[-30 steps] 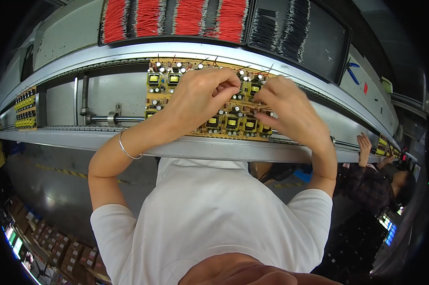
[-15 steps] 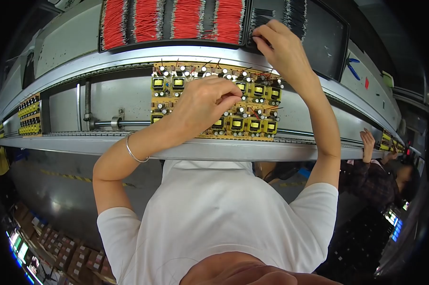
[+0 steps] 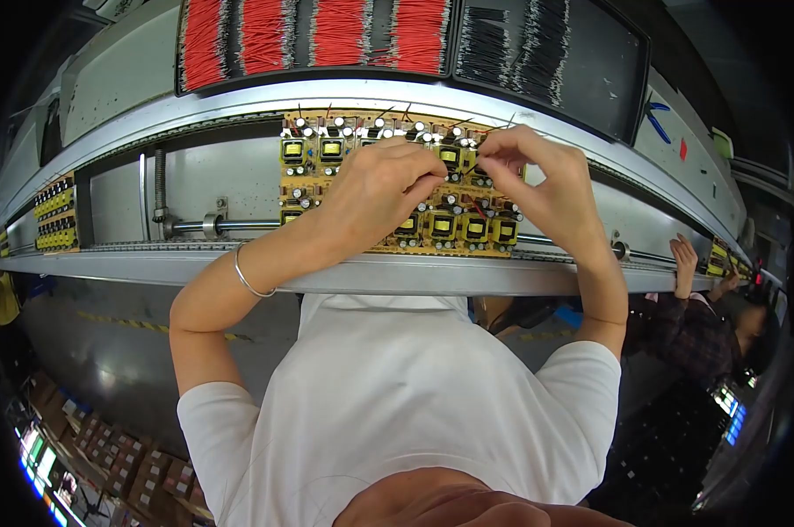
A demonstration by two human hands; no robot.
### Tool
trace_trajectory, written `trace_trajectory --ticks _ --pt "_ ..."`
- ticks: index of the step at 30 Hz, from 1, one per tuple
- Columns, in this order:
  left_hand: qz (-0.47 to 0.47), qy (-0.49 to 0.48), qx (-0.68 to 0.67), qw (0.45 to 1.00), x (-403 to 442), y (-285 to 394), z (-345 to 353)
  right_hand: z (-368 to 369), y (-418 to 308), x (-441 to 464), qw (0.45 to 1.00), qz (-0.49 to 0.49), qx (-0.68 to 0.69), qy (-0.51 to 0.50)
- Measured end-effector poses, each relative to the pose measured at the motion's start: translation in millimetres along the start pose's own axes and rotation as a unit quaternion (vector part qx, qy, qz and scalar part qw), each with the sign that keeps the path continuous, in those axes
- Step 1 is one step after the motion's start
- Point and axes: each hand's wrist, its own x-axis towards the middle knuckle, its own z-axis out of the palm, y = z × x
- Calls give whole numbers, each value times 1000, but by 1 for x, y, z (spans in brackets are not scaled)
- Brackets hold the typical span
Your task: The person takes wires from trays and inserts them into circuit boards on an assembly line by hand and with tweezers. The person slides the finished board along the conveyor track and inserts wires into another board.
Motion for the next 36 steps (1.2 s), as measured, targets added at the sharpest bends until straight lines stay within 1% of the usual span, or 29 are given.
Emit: trace_trajectory --ticks 2,6,7,11,17,21,31,36 --pt "6 1 2 1000 -2 -2 2 3 2 -3 1000 12 7 -9" --pt "77 -32 -6 997 -5 -7 6 11 9 -9 996 -68 -53 -30" --pt "77 -32 -7 996 -5 -6 5 13 12 -10 996 -67 -53 -30" --pt "49 -69 35 996 -7 -3 2 20 23 -9 986 -147 -81 -11" --pt "59 -42 58 996 -6 -1 0 23 23 -8 985 -148 -84 -33" --pt "66 17 49 996 -5 -2 -1 24 20 -8 983 -135 -122 -11" --pt "47 40 37 997 -5 -3 -7 28 19 -10 971 -135 -198 9" --pt "46 49 37 997 -3 -2 -11 29 16 -9 969 -125 -214 0"
